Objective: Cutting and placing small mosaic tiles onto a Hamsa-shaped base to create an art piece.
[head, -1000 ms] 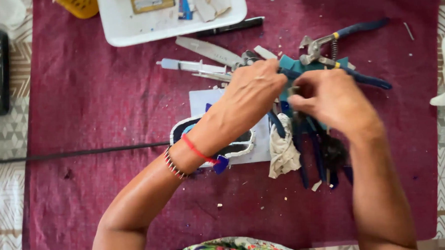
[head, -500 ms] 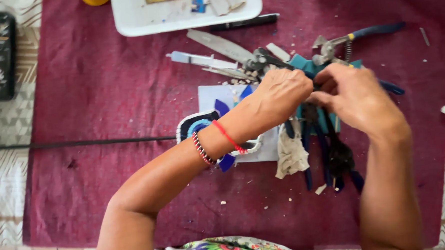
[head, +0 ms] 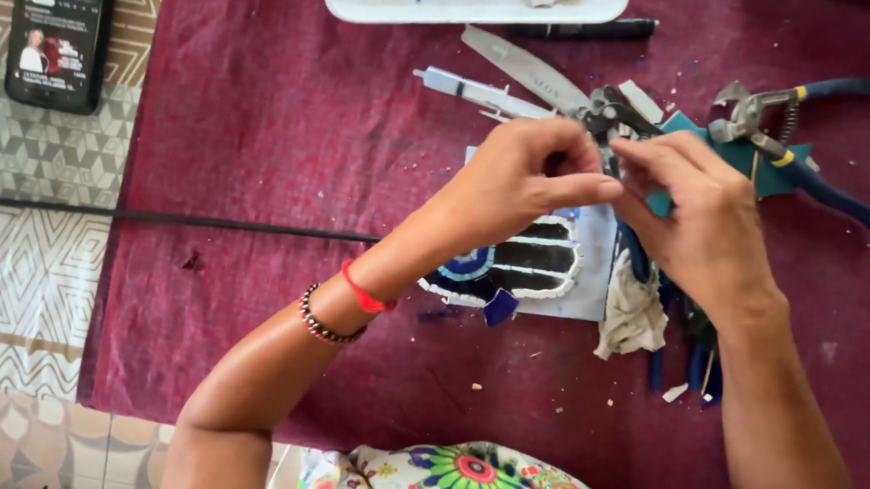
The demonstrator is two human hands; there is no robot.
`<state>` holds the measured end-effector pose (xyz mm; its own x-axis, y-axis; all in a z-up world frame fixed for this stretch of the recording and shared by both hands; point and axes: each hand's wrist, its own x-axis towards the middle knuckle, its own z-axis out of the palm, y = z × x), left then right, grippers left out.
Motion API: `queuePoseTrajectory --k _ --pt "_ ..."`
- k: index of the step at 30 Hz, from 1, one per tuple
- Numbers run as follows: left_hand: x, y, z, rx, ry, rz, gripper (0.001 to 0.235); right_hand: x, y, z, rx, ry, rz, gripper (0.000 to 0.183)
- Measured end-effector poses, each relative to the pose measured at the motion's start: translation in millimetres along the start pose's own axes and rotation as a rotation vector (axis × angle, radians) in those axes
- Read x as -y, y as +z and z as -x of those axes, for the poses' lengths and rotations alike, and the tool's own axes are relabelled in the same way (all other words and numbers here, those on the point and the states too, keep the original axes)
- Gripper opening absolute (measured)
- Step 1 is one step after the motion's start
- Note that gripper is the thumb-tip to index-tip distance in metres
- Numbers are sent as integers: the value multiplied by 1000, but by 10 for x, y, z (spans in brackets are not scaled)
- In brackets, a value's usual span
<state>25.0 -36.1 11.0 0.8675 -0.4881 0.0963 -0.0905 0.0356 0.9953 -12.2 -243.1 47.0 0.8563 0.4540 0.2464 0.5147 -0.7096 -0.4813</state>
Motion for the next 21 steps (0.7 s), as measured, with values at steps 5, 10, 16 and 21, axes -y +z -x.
queuePoseTrajectory --k 5,10,16,21 --pt "123 -35 231 -58 -173 334 23 262 142 -23 -6 5 -205 39" --pt "145 -82 323 -16 -119 372 21 357 351 31 -67 352 -549 31" --pt "46 -193 326 -96 -15 -49 26 386 410 25 -150 462 -718 13" --pt "55 -211 360 -78 152 -405 14 423 481 73 -174 492 -752 14"
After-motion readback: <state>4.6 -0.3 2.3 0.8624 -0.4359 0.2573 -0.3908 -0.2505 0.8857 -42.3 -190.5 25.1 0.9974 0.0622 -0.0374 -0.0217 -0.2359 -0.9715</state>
